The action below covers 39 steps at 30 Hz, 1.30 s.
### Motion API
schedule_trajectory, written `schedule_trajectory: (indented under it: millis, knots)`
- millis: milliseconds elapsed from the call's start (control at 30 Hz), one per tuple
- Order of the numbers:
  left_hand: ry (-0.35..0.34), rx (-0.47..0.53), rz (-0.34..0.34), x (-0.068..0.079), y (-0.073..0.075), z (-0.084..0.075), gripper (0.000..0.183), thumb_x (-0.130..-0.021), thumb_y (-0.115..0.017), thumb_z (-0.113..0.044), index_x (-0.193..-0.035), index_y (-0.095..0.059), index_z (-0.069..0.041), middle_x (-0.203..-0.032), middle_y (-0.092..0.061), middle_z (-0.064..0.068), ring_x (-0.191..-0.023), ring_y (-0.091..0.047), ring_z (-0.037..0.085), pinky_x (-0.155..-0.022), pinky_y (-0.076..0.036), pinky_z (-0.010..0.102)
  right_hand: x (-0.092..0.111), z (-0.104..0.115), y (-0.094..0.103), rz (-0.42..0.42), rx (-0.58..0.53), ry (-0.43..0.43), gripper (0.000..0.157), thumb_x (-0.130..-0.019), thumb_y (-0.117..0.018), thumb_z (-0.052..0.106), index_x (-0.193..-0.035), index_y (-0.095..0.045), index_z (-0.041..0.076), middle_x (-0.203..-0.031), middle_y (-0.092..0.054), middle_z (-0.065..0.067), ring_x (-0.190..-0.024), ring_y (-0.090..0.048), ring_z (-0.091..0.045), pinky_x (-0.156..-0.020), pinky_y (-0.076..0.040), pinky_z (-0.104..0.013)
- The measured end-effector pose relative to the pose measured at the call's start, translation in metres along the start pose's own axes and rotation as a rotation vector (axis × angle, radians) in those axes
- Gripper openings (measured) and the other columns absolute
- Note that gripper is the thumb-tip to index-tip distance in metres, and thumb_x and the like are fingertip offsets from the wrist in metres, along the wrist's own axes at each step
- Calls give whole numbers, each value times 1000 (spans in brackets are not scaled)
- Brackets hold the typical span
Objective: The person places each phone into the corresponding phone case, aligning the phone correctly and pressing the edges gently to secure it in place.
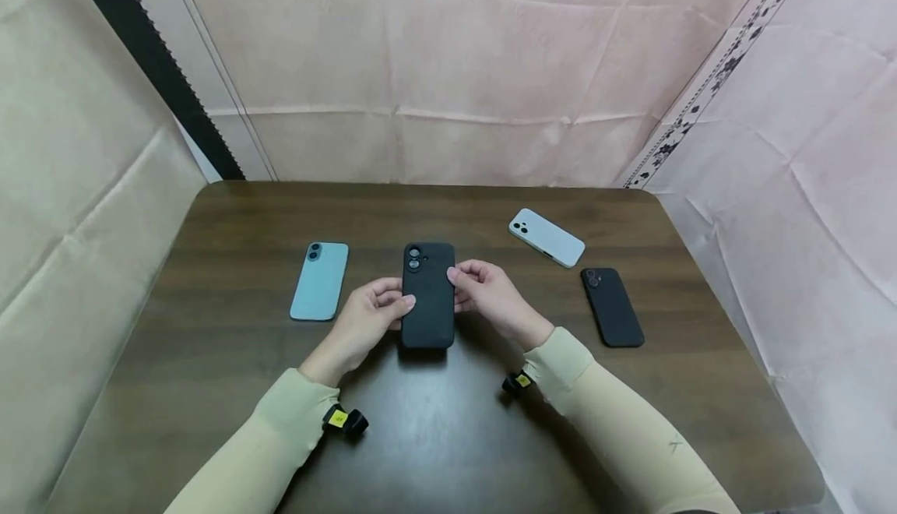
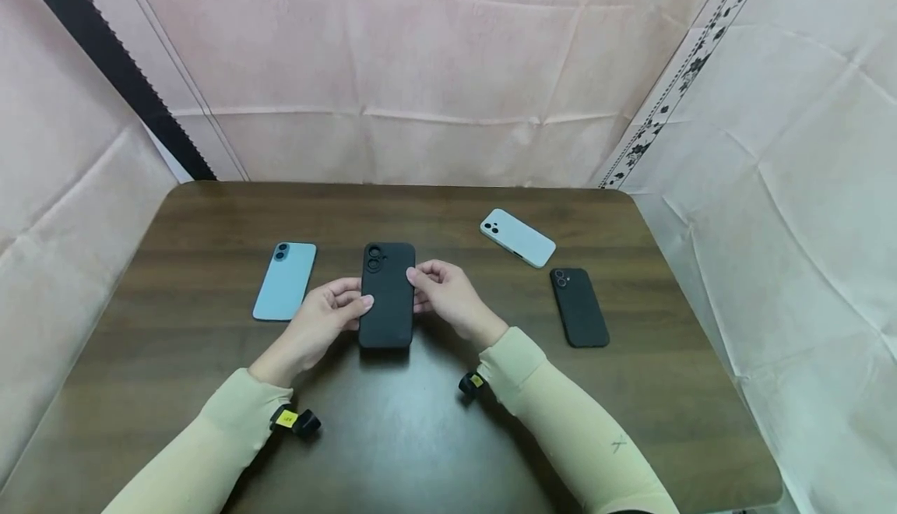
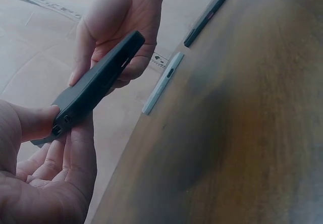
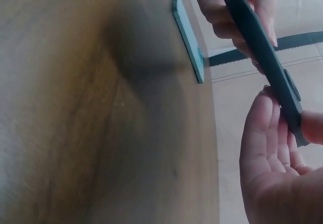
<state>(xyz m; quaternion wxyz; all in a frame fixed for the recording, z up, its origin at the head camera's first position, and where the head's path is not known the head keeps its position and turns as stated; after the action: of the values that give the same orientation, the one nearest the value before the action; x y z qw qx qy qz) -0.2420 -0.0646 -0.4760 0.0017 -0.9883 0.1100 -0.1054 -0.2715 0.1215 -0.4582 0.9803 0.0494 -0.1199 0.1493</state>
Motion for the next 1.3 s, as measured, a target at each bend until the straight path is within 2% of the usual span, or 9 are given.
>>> schedule_trajectory:
  millis: [167,433,767,967,1300]
  knots:
    - [-7,-5,6,-2,-1,2,29,-92,-69,-21,-119,-63,-11,-101,-70,10,-89,-66,26,-78,-56,38,-4,-2,1,-7,-1,-3,29,-96,-62,29,-109,-63,3,-93,-68,-16,-74,-64,-28,-77,-56,-42]
    - [-11,-29,-1,-4,-2,-2,29,-91,-69,-20,-119,-63,-12,-99,-70,10,-88,-67,24,-77,-56,37,-7,1,3,-31,34,40,24,-98,-59,27,-107,-63,5,-97,-68,-14,-84,-64,-29,-88,-50,-51]
    - [8,-20,42,-2,-9,3,29,-92,-68,-19,-119,-62,-11,-101,-70,10,-90,-67,24,-76,-56,37,-12,12,13,-104,50,86,31,-97,-60,34,-109,-66,7,-96,-69,-12,-85,-64,-28,-89,-48,-55]
    - [4,-22,44,0,-9,2,30,-92,-69,-20,-120,-62,-10,-101,-70,9,-90,-67,23,-75,-56,37,-11,14,13,-124,72,74,34,-96,-60,38,-109,-66,8,-96,-69,-11,-87,-62,-28,-89,-48,-53]
    - [5,-18,43,0,-8,4,30,-93,-68,-20,-120,-62,-11,-102,-70,9,-91,-66,23,-75,-56,37,-11,18,11,-148,68,95,29,-95,-62,36,-101,-65,8,-90,-68,-13,-80,-62,-28,-85,-48,-57]
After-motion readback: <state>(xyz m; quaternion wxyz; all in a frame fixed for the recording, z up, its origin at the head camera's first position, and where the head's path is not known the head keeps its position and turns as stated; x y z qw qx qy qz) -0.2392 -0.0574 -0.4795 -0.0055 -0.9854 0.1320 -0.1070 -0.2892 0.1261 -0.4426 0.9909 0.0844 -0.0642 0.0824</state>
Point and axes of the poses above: each hand's wrist, its own x-axis away from the middle knuckle, its own y-axis out of the back of the hand, z = x × y, the point moved 8 cm from there along -x, towards the middle knuckle
